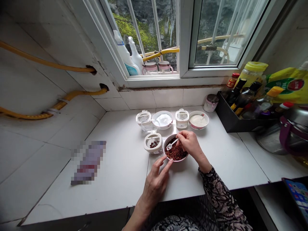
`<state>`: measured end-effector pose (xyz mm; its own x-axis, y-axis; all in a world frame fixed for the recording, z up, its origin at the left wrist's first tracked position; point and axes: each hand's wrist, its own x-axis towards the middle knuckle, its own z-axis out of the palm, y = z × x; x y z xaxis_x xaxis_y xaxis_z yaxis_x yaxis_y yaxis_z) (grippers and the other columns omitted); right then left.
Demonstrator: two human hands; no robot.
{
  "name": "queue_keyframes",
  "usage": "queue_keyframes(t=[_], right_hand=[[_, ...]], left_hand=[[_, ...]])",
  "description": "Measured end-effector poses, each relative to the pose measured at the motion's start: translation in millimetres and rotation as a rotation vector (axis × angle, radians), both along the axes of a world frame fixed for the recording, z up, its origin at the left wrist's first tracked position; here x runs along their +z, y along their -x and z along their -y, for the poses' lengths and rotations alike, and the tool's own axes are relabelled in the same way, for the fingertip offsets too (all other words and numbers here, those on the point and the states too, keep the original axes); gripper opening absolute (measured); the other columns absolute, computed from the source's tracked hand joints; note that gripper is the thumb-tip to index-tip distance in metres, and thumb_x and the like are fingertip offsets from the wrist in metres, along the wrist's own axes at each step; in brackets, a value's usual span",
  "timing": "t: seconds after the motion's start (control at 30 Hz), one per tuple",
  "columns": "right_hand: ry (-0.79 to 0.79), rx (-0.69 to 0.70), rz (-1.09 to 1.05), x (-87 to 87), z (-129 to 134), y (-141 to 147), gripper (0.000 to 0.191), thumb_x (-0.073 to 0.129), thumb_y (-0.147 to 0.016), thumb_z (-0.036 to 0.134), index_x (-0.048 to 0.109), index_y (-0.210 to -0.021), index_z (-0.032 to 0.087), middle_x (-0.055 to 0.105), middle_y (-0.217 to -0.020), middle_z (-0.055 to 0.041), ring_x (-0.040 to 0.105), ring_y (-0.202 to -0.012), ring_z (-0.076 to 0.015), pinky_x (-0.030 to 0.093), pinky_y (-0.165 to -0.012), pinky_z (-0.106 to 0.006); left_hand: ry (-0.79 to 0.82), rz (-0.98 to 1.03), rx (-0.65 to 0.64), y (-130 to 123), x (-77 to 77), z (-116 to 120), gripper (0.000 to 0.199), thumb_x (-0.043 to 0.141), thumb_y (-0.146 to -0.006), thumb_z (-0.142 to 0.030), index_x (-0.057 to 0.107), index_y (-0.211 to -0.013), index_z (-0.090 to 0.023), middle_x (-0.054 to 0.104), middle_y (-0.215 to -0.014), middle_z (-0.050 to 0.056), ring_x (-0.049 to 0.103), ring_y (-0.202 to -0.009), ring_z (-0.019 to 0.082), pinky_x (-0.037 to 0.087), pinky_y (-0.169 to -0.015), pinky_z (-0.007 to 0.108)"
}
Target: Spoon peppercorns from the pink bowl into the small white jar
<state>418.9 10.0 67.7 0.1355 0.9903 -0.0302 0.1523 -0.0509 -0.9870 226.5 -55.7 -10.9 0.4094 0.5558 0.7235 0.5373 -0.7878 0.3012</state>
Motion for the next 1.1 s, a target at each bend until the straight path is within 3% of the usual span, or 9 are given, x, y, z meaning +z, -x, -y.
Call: queue_keyframes(t=[0.23,0.4,0.5,0.63,0.7,0.87,0.97,1.1], right_hand=[[-0.008,-0.009,-0.136,5.1,-4.1,-5.0,0.036,0.072,-0.073,0.052,0.064,-0.072,0.017,0.067,-0.051,-0.0013,0.044,-0.029,-0.0083,0.029,-0.031,-0.020],[-0.164,-0.067,-0.171,12.6,-1.7,13.6,0.036,0.070,-0.080,0.053,0.063,-0.077,0.018,0.069,-0.057,-0.0013,0.048,-0.032,-0.0090,0.036,-0.035,-0.021],[-0.328,-0.115,-0.043,10.6,3.6,31.0,0.030,0.060,-0.091,0.049,0.065,-0.087,0.020,0.072,-0.066,-0.0024,0.055,-0.040,-0.0111,0.047,-0.044,-0.025],[-0.538,0.071,0.312,4.3,10.3,42.1,0.023,0.056,-0.093,0.039,0.071,-0.090,0.023,0.076,-0.077,-0.0072,0.071,-0.068,-0.0203,0.058,-0.069,-0.033],[-0.588,0.112,0.387,4.1,12.6,39.2,0.023,0.053,-0.093,0.036,0.072,-0.091,0.023,0.077,-0.078,-0.0079,0.072,-0.073,-0.0222,0.058,-0.073,-0.036],[-0.444,-0.067,0.343,11.1,11.3,12.1,0.022,0.055,-0.095,0.035,0.071,-0.088,0.021,0.072,-0.070,-0.0051,0.067,-0.063,-0.0198,0.054,-0.065,-0.032],[-0.359,-0.066,0.383,8.9,6.1,-1.9,0.024,0.055,-0.094,0.033,0.066,-0.076,0.021,0.066,-0.060,-0.0025,0.062,-0.055,-0.0179,0.049,-0.061,-0.030],[-0.295,-0.038,0.505,-2.0,2.0,0.4,0.023,0.055,-0.091,0.028,0.067,-0.074,0.021,0.068,-0.062,-0.0035,0.061,-0.056,-0.0183,0.046,-0.061,-0.030]], left_hand=[[0.001,0.006,-0.002,-0.3,-0.8,0.0,0.068,0.041,-0.092,0.006,0.041,-0.154,-0.022,0.054,-0.136,0.016,0.056,-0.130,0.024,0.059,-0.101,0.039],[0.008,0.009,-0.006,-0.4,-1.8,-0.2,0.069,0.041,-0.091,0.006,0.040,-0.155,-0.021,0.054,-0.136,0.016,0.056,-0.130,0.024,0.058,-0.102,0.038],[0.005,0.015,-0.006,-0.5,-3.4,-0.3,0.070,0.041,-0.092,0.005,0.038,-0.156,-0.023,0.055,-0.136,0.016,0.057,-0.130,0.024,0.058,-0.102,0.038],[-0.005,0.024,0.010,-0.4,-5.1,0.0,0.069,0.041,-0.093,0.003,0.036,-0.157,-0.023,0.057,-0.134,0.016,0.059,-0.127,0.025,0.060,-0.098,0.038],[-0.010,0.019,0.011,0.1,-4.6,0.1,0.068,0.042,-0.093,0.003,0.037,-0.157,-0.023,0.057,-0.134,0.017,0.059,-0.126,0.025,0.060,-0.098,0.038],[0.005,-0.014,0.004,0.8,-1.0,0.4,0.068,0.041,-0.093,0.004,0.039,-0.156,-0.023,0.056,-0.136,0.016,0.057,-0.129,0.024,0.058,-0.102,0.039],[0.009,-0.002,0.007,0.5,-0.1,0.6,0.067,0.041,-0.093,0.005,0.040,-0.155,-0.022,0.056,-0.136,0.015,0.057,-0.130,0.024,0.058,-0.102,0.038],[0.006,-0.001,0.005,0.6,-0.5,0.5,0.066,0.043,-0.093,0.004,0.042,-0.154,-0.021,0.056,-0.136,0.016,0.057,-0.129,0.024,0.059,-0.100,0.037]])
